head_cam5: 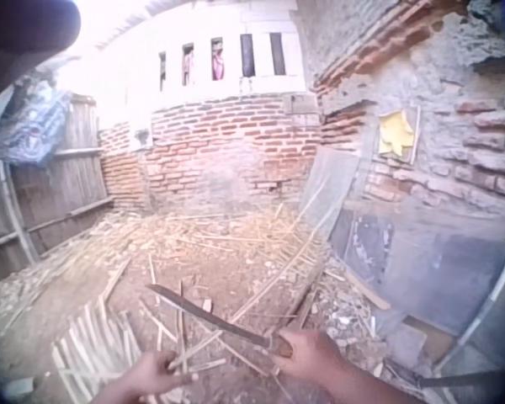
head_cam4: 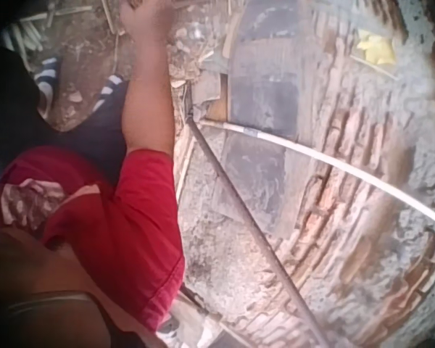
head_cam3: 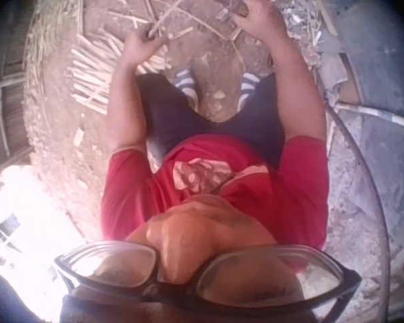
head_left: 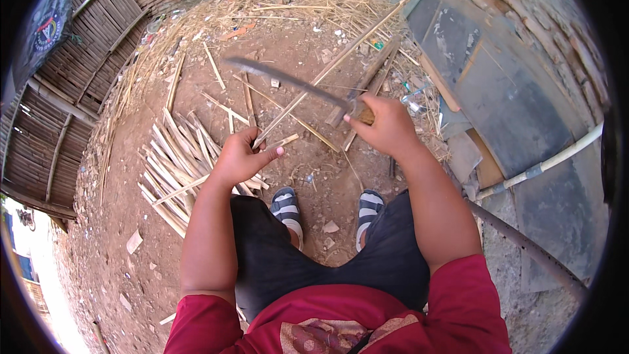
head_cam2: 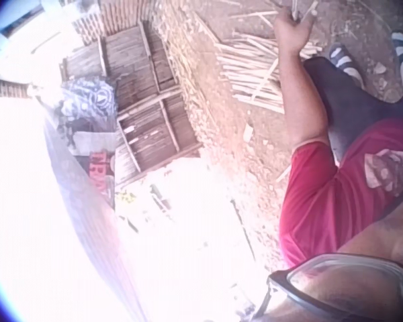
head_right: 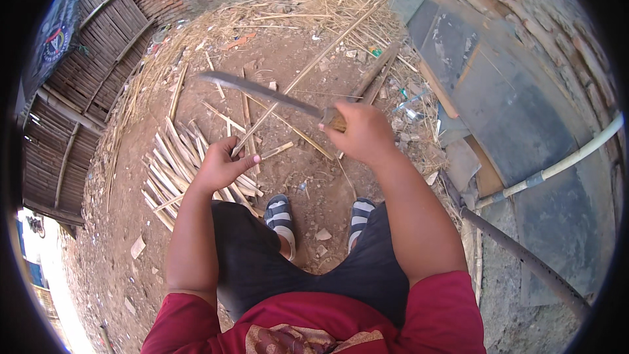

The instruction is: The person uses a machete to split and shave long strips of bamboo by hand. They hold the bamboo with one hand and draw the tool along the length to smooth and thin the material, working over a pile of bamboo debris on the ground.

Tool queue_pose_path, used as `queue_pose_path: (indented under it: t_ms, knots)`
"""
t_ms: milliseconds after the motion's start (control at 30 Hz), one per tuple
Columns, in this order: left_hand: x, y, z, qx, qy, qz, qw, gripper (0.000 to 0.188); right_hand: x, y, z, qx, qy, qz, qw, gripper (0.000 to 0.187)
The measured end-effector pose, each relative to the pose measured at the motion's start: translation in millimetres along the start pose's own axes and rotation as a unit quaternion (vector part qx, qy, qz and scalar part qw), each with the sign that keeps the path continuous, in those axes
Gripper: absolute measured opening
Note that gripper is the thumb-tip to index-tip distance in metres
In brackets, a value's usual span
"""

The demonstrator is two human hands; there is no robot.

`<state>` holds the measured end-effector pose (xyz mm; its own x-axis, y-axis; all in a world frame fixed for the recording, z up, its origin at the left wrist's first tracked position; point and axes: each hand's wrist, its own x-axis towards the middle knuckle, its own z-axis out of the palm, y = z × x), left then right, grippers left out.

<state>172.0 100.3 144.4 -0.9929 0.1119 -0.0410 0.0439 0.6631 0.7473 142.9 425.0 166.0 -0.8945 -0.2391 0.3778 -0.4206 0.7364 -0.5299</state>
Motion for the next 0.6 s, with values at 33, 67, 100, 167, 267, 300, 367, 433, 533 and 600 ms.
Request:
queue_pose_path:
  t_ms: [33, 67, 100, 167, 267, 300, 367, 433, 533, 600]
  knots:
    - [-1.1, 1.0, 1.3, -0.001, 0.002, 0.005, 1.000, 0.043, -2.5, -3.9, 5.1, -0.034, -0.005, -0.051, 0.998, 0.035]
    - [-1.6, 2.7, 2.2, -0.001, 0.004, 0.011, 1.000, 0.043, -4.1, -7.3, 9.2, -0.068, -0.008, -0.102, 0.992, 0.035]
    - [-2.1, 3.5, 5.6, -0.009, 0.026, 0.053, 0.998, 0.042, -4.7, -10.3, 11.5, -0.102, -0.011, -0.153, 0.983, 0.035]
    - [-3.5, 2.9, 6.8, 0.012, 0.037, 0.074, 0.996, 0.044, -4.0, -11.8, 8.4, -0.103, -0.004, -0.155, 0.983, 0.036]
    - [-4.0, 8.6, -2.8, 0.083, 0.023, 0.029, 0.996, 0.049, 2.4, 8.6, 0.4, -0.069, 0.023, -0.063, 0.995, 0.038]
    - [-3.2, 10.3, -3.2, 0.100, 0.023, 0.017, 0.995, 0.050, 6.0, 18.0, -5.7, -0.071, 0.039, -0.021, 0.996, 0.038]
    - [-1.3, 10.4, -3.5, 0.099, 0.027, 0.004, 0.995, 0.050, 8.2, 24.1, -9.4, -0.083, 0.067, 0.026, 0.994, 0.038]
    - [1.5, 9.3, -1.6, 0.089, 0.033, 0.009, 0.995, 0.050, 7.9, 26.1, -11.5, -0.102, 0.091, 0.039, 0.990, 0.039]
    - [1.2, 3.9, 1.9, 0.078, 0.040, 0.022, 0.996, 0.051, 1.3, 7.2, 1.2, -0.092, 0.045, -0.019, 0.995, 0.032]
    - [-0.7, 7.5, 3.8, 0.080, 0.034, 0.016, 0.996, 0.052, -4.3, -10.1, 10.1, -0.115, 0.014, -0.094, 0.989, 0.032]
